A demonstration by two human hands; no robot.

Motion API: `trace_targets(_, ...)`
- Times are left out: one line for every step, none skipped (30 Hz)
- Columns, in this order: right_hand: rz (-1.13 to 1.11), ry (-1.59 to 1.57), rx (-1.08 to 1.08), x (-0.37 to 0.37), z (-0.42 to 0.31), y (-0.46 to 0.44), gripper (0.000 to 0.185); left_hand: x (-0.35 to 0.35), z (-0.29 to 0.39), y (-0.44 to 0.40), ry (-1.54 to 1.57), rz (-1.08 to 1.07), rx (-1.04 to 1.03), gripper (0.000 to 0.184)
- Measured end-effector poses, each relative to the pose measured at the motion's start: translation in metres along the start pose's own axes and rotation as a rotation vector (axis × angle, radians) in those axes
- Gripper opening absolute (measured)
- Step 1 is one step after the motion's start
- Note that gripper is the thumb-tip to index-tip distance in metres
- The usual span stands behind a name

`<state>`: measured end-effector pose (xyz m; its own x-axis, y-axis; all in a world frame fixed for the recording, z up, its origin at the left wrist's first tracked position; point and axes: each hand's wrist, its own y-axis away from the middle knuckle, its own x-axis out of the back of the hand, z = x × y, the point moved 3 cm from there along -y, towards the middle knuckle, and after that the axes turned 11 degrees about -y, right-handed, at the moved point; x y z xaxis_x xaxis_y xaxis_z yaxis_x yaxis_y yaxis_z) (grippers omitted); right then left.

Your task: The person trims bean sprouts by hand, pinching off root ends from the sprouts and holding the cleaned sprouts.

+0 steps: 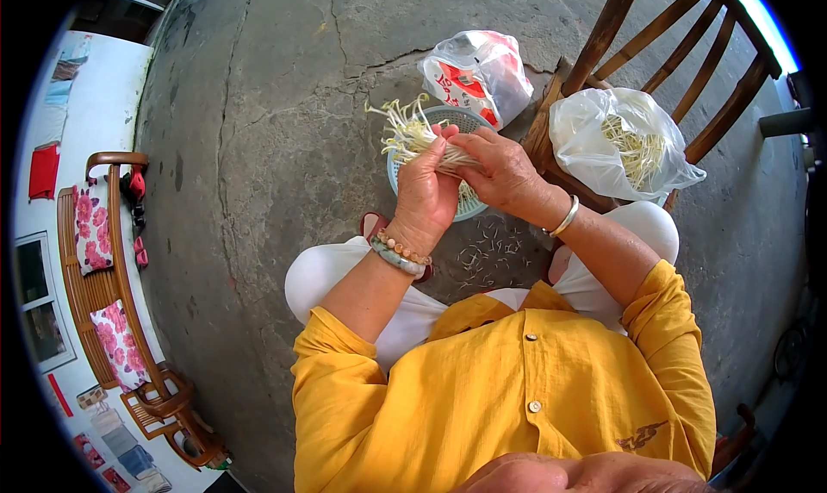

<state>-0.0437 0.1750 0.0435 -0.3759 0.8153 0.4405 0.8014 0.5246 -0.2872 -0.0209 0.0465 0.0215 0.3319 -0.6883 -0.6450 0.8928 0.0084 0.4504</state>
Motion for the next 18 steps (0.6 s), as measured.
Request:
trace_targets(0.008,0.001,0.017,0.000,0.001,0.000,0.049,0.001,0.002,0.001,0.003,0.006,0.011,0.021)
trace_targets(0.018,0.001,0.034,0.000,0.002,-0.001,0.050,0.002,0.003,0.000,0.004,-0.013,0.030,0.020)
trace_targets(0.027,0.002,0.051,0.000,0.002,-0.001,0.051,0.004,0.004,-0.001,0.006,-0.033,0.048,0.019)
trace_targets(0.030,0.014,0.057,0.000,0.001,-0.001,0.050,0.004,0.004,-0.001,0.007,-0.054,0.066,0.019)
trace_targets(0.032,0.024,0.062,0.001,0.000,-0.001,0.050,0.004,0.004,-0.002,0.024,-0.053,0.066,0.019)
trace_targets(0.033,0.035,0.067,0.001,-0.001,-0.002,0.049,0.004,0.005,-0.003,0.040,-0.051,0.065,0.018)
trace_targets(0.027,0.038,0.068,0.002,-0.002,-0.002,0.048,0.004,0.005,-0.003,0.057,-0.050,0.064,0.018)
trace_targets(0.020,0.041,0.070,0.003,-0.002,-0.003,0.046,0.005,0.006,-0.004,0.058,-0.061,0.076,0.018)
trace_targets(0.014,0.043,0.071,0.004,-0.002,-0.003,0.045,0.006,0.008,-0.004,0.059,-0.071,0.088,0.018)
trace_targets(0.013,0.045,0.080,0.004,-0.002,-0.003,0.044,0.006,0.010,-0.004,0.060,-0.083,0.101,0.019)
trace_targets(0.012,0.046,0.088,0.005,-0.001,-0.003,0.043,0.007,0.010,-0.004,0.028,-0.093,0.106,0.018)
trace_targets(0.010,0.047,0.096,0.006,-0.001,-0.003,0.042,0.008,0.011,-0.004,-0.004,-0.103,0.111,0.018)
trace_targets(0.010,0.051,0.105,0.006,0.000,-0.003,0.042,0.009,0.011,-0.003,-0.036,-0.114,0.117,0.017)
trace_targets(0.009,0.054,0.114,0.006,0.001,-0.003,0.042,0.009,0.012,-0.002,-0.044,-0.119,0.139,0.017)
trace_targets(0.009,0.058,0.124,0.006,0.002,-0.003,0.041,0.009,0.012,0.000,-0.051,-0.125,0.161,0.016)
trace_targets(0.008,0.073,0.102,0.006,0.002,-0.003,0.041,0.009,0.012,0.001,-0.058,-0.130,0.182,0.016)
trace_targets(0.008,0.088,0.078,0.007,0.001,-0.003,0.041,0.009,0.013,0.002,-0.065,-0.105,0.186,0.017)
trace_targets(0.007,0.102,0.054,0.008,0.000,-0.003,0.041,0.009,0.013,0.003,-0.071,-0.080,0.190,0.017)
